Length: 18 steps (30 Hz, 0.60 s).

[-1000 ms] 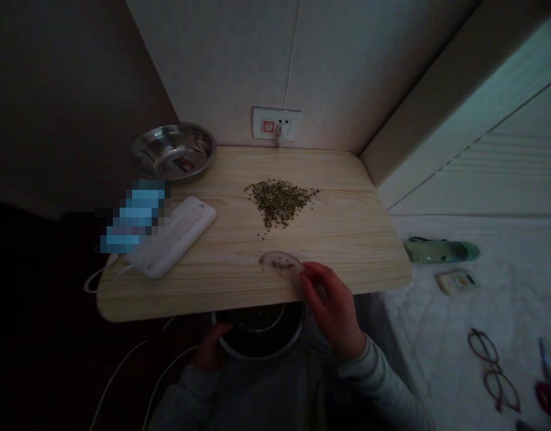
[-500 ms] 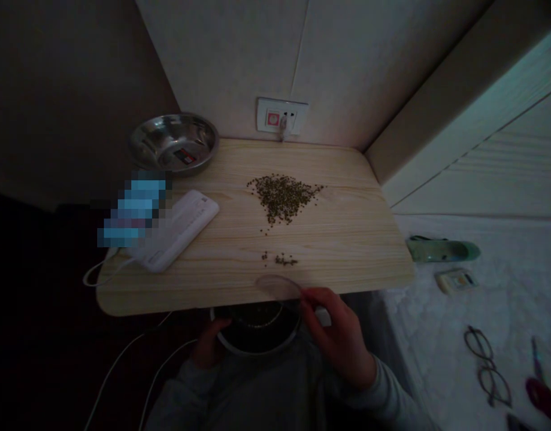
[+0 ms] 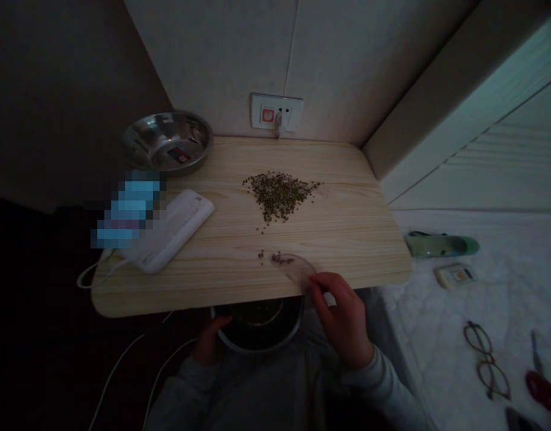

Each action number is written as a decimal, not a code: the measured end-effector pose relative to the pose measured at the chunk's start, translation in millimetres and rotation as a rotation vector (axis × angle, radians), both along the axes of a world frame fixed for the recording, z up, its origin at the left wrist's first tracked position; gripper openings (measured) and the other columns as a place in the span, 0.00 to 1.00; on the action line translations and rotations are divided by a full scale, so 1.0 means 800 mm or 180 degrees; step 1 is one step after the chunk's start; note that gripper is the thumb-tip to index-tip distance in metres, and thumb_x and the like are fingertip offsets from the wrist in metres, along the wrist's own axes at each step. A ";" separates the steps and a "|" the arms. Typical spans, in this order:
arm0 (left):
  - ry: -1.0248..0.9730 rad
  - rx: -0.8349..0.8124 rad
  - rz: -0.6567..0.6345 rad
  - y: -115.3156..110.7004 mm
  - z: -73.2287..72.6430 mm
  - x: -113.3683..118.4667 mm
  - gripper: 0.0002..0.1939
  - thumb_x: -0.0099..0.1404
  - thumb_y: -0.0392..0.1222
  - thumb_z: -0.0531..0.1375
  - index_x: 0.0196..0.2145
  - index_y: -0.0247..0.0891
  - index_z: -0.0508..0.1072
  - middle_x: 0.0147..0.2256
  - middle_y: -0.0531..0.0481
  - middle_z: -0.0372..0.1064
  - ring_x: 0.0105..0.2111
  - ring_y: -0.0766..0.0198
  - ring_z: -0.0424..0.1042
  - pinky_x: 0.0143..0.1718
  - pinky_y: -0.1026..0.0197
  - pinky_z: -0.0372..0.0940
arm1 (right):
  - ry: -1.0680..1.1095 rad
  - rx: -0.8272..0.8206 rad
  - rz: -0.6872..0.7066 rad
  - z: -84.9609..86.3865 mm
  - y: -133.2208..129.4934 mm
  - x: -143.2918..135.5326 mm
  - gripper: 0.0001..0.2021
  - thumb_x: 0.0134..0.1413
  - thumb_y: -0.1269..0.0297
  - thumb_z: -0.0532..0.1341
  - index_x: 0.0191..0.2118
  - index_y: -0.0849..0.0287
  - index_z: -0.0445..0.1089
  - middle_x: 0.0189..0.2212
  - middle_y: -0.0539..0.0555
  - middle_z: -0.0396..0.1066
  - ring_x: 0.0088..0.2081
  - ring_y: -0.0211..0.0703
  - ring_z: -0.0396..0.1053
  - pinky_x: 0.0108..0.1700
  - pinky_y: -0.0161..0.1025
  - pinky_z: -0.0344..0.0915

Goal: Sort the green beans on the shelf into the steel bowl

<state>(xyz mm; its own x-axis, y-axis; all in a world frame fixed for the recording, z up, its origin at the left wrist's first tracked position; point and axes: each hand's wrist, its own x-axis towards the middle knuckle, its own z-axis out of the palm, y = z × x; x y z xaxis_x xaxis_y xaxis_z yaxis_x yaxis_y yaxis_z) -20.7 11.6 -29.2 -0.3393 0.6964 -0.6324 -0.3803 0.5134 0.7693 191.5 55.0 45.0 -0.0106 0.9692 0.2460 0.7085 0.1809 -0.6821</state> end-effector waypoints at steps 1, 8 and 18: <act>-0.0089 -0.0077 -0.0003 0.001 -0.001 -0.001 0.15 0.28 0.24 0.63 0.14 0.44 0.72 0.24 0.50 0.73 0.49 0.46 0.59 0.52 0.55 0.50 | -0.0004 -0.0012 -0.0024 0.000 0.001 0.001 0.07 0.50 0.71 0.53 0.36 0.56 0.64 0.31 0.53 0.67 0.34 0.38 0.65 0.37 0.36 0.65; -0.0699 -0.0603 -0.0100 0.016 -0.001 -0.005 0.05 0.37 0.32 0.61 0.13 0.41 0.70 0.20 0.47 0.72 0.45 0.44 0.63 0.46 0.47 0.57 | 0.0122 0.0083 0.0144 0.004 0.004 -0.008 0.08 0.50 0.72 0.52 0.36 0.57 0.64 0.32 0.53 0.67 0.34 0.37 0.65 0.37 0.35 0.64; -0.0679 -0.0244 0.0090 -0.004 -0.017 -0.014 0.15 0.30 0.23 0.62 0.16 0.42 0.72 0.24 0.50 0.74 0.46 0.49 0.63 0.47 0.56 0.57 | 0.0112 0.0242 0.0290 0.005 0.020 -0.021 0.08 0.49 0.74 0.53 0.36 0.58 0.64 0.31 0.53 0.67 0.35 0.36 0.65 0.37 0.35 0.65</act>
